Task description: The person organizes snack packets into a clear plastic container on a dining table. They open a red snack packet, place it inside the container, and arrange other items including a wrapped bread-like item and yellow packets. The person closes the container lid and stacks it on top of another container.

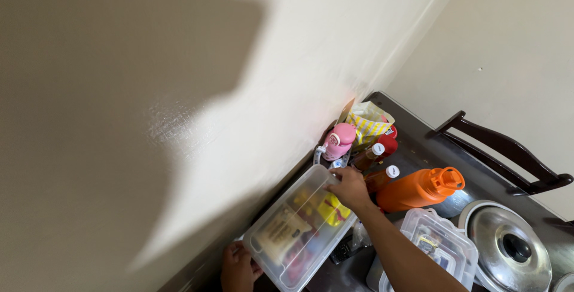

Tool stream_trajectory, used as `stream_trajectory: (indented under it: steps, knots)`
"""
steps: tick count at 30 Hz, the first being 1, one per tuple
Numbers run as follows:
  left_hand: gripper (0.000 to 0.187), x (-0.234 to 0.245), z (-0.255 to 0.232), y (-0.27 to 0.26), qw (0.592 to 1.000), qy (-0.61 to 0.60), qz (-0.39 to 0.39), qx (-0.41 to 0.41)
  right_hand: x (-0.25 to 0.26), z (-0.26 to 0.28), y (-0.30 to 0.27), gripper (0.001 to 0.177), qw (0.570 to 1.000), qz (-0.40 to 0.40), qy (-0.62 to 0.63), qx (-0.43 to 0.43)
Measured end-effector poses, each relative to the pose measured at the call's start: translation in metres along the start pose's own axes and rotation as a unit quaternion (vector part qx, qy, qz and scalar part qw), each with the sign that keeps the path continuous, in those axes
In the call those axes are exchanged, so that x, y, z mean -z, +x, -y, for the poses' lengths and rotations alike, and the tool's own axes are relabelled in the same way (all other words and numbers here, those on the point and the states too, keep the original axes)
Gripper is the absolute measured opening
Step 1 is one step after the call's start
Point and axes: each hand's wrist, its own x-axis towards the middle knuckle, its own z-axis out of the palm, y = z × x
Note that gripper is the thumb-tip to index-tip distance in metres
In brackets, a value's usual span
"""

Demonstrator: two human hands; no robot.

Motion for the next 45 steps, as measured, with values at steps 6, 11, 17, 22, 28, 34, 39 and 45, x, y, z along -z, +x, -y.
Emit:
stream_trajectory:
  steps: [6, 11, 17, 22, 28, 34, 39, 45]
  knots:
    - [0.049, 0.014, 0.034, 0.026, 0.996, -0.045, 0.071, 0.009, -0.003, -0.007, -0.008, 0.055, 1.0, 0.002, -0.005, 0.016]
    - [0.045, 0.008, 0.058, 0.023, 0.998, 0.01, -0.028, 0.055, -0.003, -0.03, -0.018, 0.047, 0.999, 0.013, -0.009, -0.033]
    - [0.053, 0.007, 0.042, 0.002, 0.996, -0.013, 0.049, 0.072, -0.009, -0.065, -0.005, 0.045, 0.973, 0.109, 0.117, -0.168]
    - [0.069, -0.003, 0.02, -0.012, 0.991, 0.037, 0.039, 0.121, -0.021, -0.086, 0.008, 0.041, 0.956, 0.165, 0.165, -0.179]
    - [0.062, -0.008, 0.019, 0.01, 0.989, 0.005, 0.141, 0.048, -0.023, -0.08, 0.026, 0.039, 0.943, 0.174, 0.216, -0.184]
    - [0.049, -0.013, 0.027, 0.017, 0.995, -0.006, 0.077, 0.069, -0.015, -0.055, 0.033, 0.038, 0.953, 0.171, 0.186, -0.167]
    - [0.048, -0.005, 0.045, 0.032, 0.993, -0.069, 0.058, -0.07, 0.008, -0.026, 0.015, 0.043, 0.948, 0.206, 0.193, -0.149]
    - [0.048, -0.019, -0.014, -0.035, 0.971, 0.107, -0.099, -0.192, 0.071, 0.008, -0.026, 0.047, 0.938, 0.212, 0.243, -0.13]
